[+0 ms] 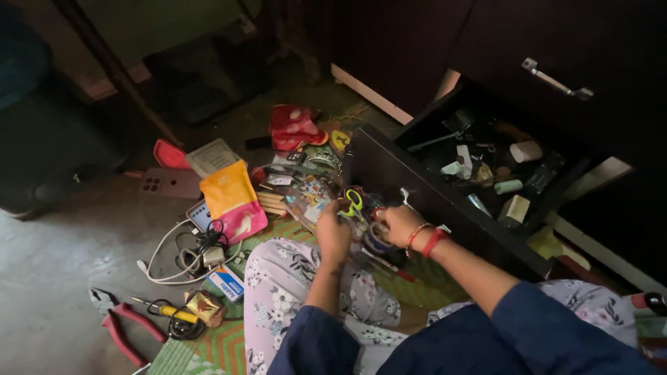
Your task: The person sits on the floor and sorts through a cluttered drawer, picking up various small items such as a remote, scissors, and a power adapter. They inspect each item briefly and place it back into the drawer or on the floor, continuing to rummage through the contents.
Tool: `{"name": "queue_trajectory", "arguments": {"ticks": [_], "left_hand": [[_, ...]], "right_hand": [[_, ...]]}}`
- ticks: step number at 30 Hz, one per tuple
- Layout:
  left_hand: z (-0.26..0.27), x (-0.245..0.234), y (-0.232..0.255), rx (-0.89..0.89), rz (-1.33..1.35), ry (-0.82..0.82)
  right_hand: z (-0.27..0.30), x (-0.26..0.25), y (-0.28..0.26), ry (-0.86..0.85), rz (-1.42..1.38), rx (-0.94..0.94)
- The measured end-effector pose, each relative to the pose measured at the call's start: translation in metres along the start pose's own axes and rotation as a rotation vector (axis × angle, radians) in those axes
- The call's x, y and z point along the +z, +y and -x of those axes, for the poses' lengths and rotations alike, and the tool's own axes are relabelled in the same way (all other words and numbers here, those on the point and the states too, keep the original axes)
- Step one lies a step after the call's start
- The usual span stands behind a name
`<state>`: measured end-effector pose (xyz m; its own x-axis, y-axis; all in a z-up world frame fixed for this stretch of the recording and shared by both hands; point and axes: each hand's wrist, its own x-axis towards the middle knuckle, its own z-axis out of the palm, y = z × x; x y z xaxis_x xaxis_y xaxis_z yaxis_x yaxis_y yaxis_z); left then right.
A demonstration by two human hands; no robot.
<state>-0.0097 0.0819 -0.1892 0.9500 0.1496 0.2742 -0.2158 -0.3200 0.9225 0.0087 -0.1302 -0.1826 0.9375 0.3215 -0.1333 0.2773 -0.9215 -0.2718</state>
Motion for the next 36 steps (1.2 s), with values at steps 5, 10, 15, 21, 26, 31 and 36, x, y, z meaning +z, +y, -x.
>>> {"name": "queue_trajectory", "arguments": {"ticks": [5, 10, 15, 21, 26, 31, 36], "left_hand": [[-0.001, 0.008, -0.020, -0.060, 0.123, 0.068], [0.004, 0.002, 0.012, -0.106, 0.108, -0.025], [0.002, -0.006, 0.051, 0.196, -0.076, -0.017], [-0.035, 0.009, 0.118, 0.474, -0.105, -0.011], [-0.096, 0.061, 0.162, 0.636, -0.145, -0.144], [-0.141, 0.164, 0.144, 0.712, -0.464, -0.380], [-0.142, 0.193, 0.124, 0.617, -0.864, -0.525]], "right_hand": [[-0.006, 0.045, 0.012, -0.110, 0.036, 0.169], [0.019, -0.013, -0.019, 0.126, -0.057, -0.049], [0.062, -0.126, -0.053, 0.310, -0.256, -0.140], [0.066, -0.209, -0.014, 0.414, -0.148, 0.209], [0.055, -0.194, 0.089, 0.323, -0.045, 0.280], [0.026, -0.164, 0.202, 0.201, 0.117, 0.275], [-0.014, -0.157, 0.306, 0.249, 0.237, 0.445]]}}
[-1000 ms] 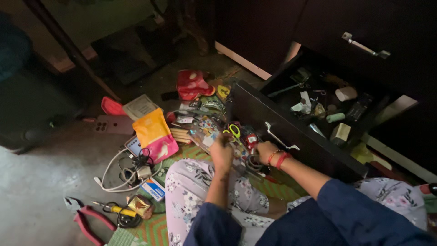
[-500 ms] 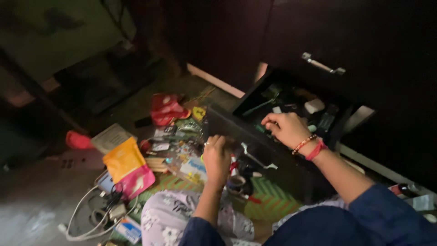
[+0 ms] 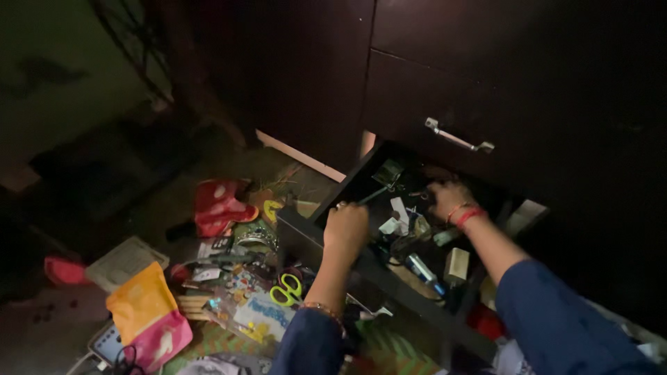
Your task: The person sits on the floor and sorts through a cluttered drawer, picking up various small items such as a remote, scissors, and a power adapter. They inspect each item briefly and place it back into the drawer or on the floor, continuing to rummage through the contents.
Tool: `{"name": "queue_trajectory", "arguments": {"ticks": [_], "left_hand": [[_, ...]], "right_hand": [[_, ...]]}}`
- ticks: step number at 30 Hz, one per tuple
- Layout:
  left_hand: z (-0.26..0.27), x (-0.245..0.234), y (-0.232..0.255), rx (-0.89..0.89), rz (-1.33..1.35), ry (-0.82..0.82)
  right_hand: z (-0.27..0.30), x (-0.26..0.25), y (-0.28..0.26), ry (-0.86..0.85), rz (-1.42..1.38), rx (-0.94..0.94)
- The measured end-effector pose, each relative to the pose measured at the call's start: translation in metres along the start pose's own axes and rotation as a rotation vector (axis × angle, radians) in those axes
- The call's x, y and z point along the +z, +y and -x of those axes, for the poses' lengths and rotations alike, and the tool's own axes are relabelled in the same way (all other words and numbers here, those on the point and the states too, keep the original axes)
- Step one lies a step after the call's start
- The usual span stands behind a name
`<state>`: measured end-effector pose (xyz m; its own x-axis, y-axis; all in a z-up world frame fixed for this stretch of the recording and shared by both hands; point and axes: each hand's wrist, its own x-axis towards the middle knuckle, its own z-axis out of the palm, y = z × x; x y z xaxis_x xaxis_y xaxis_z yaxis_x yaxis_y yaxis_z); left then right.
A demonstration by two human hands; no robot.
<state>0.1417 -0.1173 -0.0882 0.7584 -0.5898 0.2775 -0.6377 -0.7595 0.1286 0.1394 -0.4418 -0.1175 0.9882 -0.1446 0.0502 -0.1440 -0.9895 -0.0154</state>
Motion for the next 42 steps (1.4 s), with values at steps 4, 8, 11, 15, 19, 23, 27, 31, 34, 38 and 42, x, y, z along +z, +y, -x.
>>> {"name": "queue_trajectory", "arguments": {"ticks": [4, 8, 11, 15, 19, 23, 27, 31, 34, 38, 42], "left_hand": [[0.013, -0.008, 0.002, -0.036, 0.068, -0.027], [0.007, -0.020, 0.001, -0.045, 0.083, -0.086], [0.007, -0.022, 0.004, -0.077, 0.118, -0.106], [0.006, -0.029, 0.006, -0.106, 0.133, -0.176], [0.010, -0.030, 0.005, -0.118, 0.156, -0.159], [0.006, -0.023, 0.003, -0.109, 0.155, -0.109], [0.009, -0.028, 0.004, -0.158, 0.229, -0.082], [0.010, -0.055, 0.011, -0.213, 0.378, -0.112], [0.019, -0.058, 0.011, -0.277, 0.527, -0.026], [0.027, -0.050, 0.003, -0.108, 0.826, 0.220], [0.064, -0.067, 0.022, -0.251, 1.025, 0.216]], "right_hand": [[-0.022, 0.049, 0.052, 0.050, -0.205, 0.089], [-0.034, 0.053, 0.039, -0.143, -0.029, 0.213], [-0.013, 0.026, 0.009, -0.276, -0.024, 0.307], [-0.003, 0.017, -0.003, -0.221, -0.169, 0.422], [-0.015, 0.046, 0.013, -0.274, -0.022, 0.339], [-0.011, 0.037, 0.007, -0.352, -0.032, 0.259], [0.013, 0.013, -0.021, -0.188, -0.093, 0.049], [0.044, -0.007, -0.069, -0.128, -0.406, -0.252], [0.083, -0.040, -0.106, -0.185, -0.709, -0.205], [0.129, -0.096, -0.142, -0.284, -1.497, -0.116], [0.175, -0.143, -0.168, -0.534, -2.170, -0.191]]}}
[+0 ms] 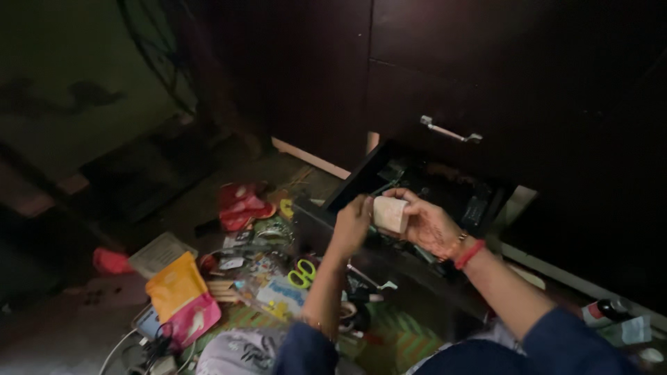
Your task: The person sits on the floor and sorts through a cluttered drawer, picking up various small items such as a remote, scissors, and a power adapter. They inspect each item briefly and place it back into the drawer or on the floor, continuing to rummage through the contents.
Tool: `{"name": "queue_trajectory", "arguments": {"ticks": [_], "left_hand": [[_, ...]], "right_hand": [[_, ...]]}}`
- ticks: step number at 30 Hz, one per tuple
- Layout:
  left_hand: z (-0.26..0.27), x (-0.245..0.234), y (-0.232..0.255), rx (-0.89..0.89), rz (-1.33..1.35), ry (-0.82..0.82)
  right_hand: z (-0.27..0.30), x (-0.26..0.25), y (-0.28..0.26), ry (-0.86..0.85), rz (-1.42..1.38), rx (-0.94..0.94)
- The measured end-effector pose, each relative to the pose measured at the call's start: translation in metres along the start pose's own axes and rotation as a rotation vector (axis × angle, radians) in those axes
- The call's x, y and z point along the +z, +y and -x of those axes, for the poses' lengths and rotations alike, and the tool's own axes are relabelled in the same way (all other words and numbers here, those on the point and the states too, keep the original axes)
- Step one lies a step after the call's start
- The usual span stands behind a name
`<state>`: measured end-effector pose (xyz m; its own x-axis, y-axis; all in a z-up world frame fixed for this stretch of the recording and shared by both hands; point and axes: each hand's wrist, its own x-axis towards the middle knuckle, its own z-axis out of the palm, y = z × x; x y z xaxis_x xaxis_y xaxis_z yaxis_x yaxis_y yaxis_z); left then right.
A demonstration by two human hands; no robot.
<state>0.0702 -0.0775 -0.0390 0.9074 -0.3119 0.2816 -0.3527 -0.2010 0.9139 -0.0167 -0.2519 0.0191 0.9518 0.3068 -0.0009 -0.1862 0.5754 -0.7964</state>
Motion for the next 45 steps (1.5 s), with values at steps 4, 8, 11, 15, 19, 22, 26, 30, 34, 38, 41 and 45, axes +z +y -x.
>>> {"name": "queue_trajectory", "arguments": {"ticks": [4, 8, 11, 15, 19, 22, 26, 30, 34, 38, 41, 45], "left_hand": [[0.086, -0.038, 0.014, 0.208, 0.161, 0.109], [0.140, -0.077, -0.012, -0.175, 0.495, 0.080], [0.168, -0.102, -0.047, -0.208, 0.881, 0.108], [0.178, -0.118, -0.081, -0.161, 0.973, 0.113], [0.176, -0.125, -0.086, -0.168, 1.029, 0.160], [0.176, -0.134, -0.081, -0.213, 1.155, 0.183], [0.177, -0.138, -0.085, -0.172, 1.063, 0.132], [0.177, -0.138, -0.092, -0.142, 1.106, 0.132], [0.176, -0.137, -0.094, -0.161, 1.121, 0.181], [0.173, -0.137, -0.098, -0.154, 1.015, 0.289], [0.166, -0.132, -0.105, -0.144, 0.980, 0.360], [0.166, -0.130, -0.114, -0.171, 1.006, 0.372]], "right_hand": [[0.003, 0.040, 0.035, 0.159, 0.221, -0.007], [-0.008, 0.064, 0.089, 0.179, 0.502, -0.010], [-0.018, 0.083, 0.126, 0.099, 0.345, 0.032], [-0.033, 0.107, 0.152, -0.065, 0.000, 0.182], [-0.044, 0.115, 0.164, -0.114, -0.060, 0.184], [-0.050, 0.109, 0.168, -0.066, -0.064, 0.177], [-0.052, 0.103, 0.171, -0.156, -0.006, 0.163], [-0.055, 0.105, 0.171, -0.128, 0.040, 0.178], [-0.058, 0.119, 0.165, 0.041, 0.331, 0.119], [-0.049, 0.149, 0.162, 0.254, 1.346, -0.417], [-0.036, 0.171, 0.164, 0.194, 1.539, -0.519], [-0.037, 0.177, 0.170, 0.117, 1.585, -0.566]]}}
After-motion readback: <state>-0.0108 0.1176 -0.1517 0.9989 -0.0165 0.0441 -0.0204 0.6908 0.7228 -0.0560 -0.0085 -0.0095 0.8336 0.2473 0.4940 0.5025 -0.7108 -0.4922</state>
